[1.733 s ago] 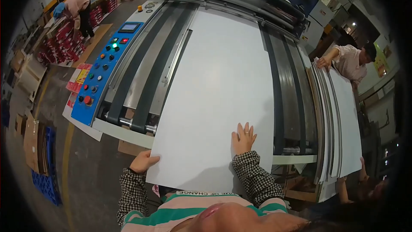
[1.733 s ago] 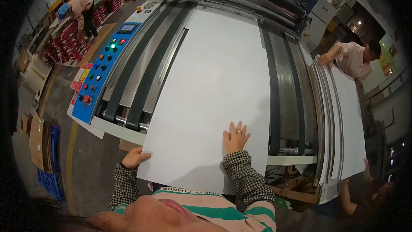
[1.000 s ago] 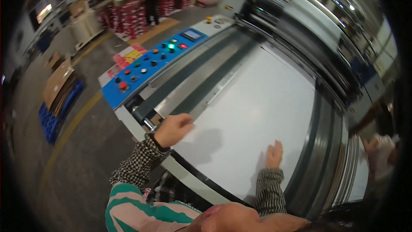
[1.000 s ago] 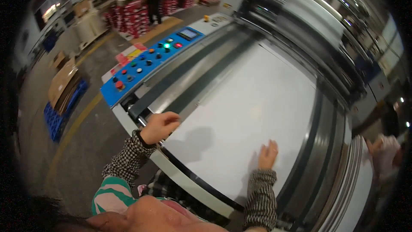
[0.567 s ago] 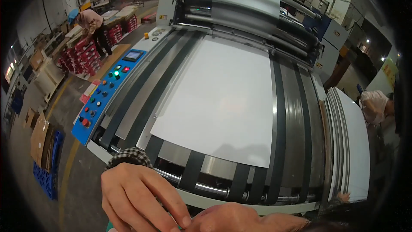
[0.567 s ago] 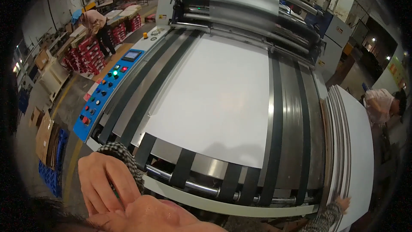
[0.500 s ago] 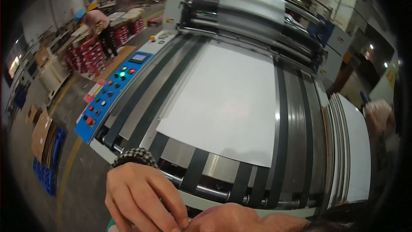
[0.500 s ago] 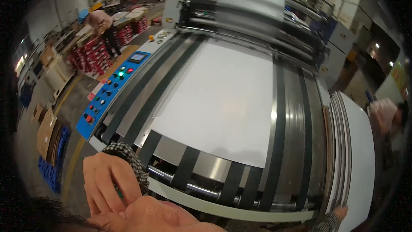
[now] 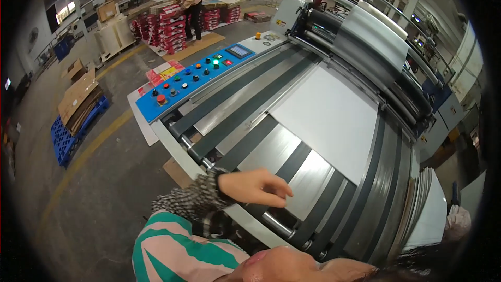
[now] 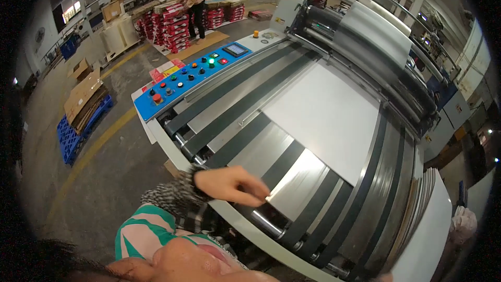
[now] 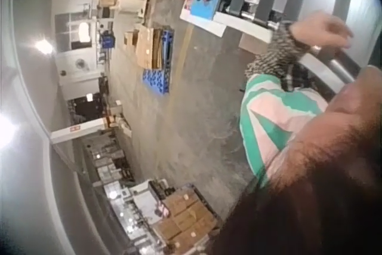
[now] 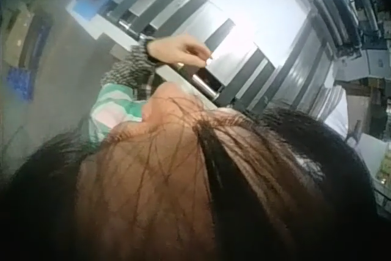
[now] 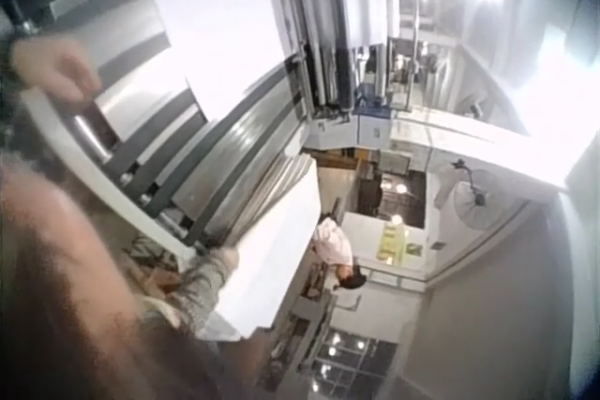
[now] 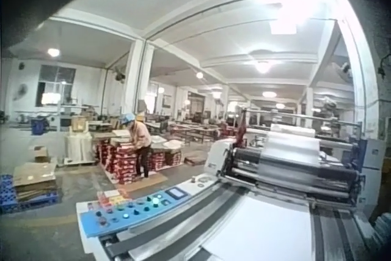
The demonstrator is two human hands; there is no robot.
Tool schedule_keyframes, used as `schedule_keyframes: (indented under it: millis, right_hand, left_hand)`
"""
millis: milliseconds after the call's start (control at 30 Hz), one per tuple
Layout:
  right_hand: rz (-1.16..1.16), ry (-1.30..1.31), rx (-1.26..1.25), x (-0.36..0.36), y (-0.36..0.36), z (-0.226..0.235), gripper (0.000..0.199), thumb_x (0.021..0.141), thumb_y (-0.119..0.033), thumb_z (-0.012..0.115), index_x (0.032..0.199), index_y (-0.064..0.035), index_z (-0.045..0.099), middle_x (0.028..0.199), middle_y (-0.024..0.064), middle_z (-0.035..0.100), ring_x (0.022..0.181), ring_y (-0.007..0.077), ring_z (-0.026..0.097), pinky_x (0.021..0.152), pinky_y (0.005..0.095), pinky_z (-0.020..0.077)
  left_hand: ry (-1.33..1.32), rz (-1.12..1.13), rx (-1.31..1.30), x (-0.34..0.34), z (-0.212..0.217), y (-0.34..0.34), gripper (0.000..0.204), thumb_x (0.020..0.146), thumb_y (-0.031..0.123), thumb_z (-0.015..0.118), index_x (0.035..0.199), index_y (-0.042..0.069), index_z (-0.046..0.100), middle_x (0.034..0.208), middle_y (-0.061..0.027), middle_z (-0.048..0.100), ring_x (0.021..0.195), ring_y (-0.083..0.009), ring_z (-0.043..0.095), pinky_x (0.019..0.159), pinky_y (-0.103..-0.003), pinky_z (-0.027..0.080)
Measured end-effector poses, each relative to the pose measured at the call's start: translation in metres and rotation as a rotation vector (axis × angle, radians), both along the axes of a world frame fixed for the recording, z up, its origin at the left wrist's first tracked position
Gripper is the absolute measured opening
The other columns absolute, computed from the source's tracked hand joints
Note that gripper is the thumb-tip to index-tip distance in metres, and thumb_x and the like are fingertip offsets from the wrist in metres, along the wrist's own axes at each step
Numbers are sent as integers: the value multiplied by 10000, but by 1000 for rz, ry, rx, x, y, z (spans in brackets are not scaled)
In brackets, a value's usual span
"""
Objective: Manually feeding white paper sheets into a processing or laminating machine in an industrial setting.
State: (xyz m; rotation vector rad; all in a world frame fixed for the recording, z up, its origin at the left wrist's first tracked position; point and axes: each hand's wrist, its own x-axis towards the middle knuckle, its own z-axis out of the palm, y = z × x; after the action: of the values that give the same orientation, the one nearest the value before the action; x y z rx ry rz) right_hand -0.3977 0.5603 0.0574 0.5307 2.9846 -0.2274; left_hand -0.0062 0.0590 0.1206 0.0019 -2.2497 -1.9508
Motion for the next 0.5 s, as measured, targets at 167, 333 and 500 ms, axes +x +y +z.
schedule_keyframes:
  millis: [167,333,500]
  right_hand:
    - [835,192,43,68,-194,-112,325,675,-82,430,905,139,492,991,282,488,950,379,456,855,401,353]
    - [919,522,-693,193,-324,-138,241,747,-60,391,847,121,514,1081,284,447,1006,391,411,901,425,303]
    - [1037,305,-852,210,-366,-122,250,810,-177,455,777,24,600,867,177,590,853,321,507,818,379,364]
  left_hand:
    - [-212,-67,-197,-46,-90,57,422,761,311,566,957,-60,523,790,-196,587,709,-252,580,628,-319,453]
    - [-345,8,-609,-63,-127,87,345,688,235,568,914,-26,557,807,-204,580,773,-297,575,646,-366,462]
    - [-295,462,-552,37,-219,-28,134,701,118,525,787,41,594,642,-97,543,600,-193,530,572,-340,438]
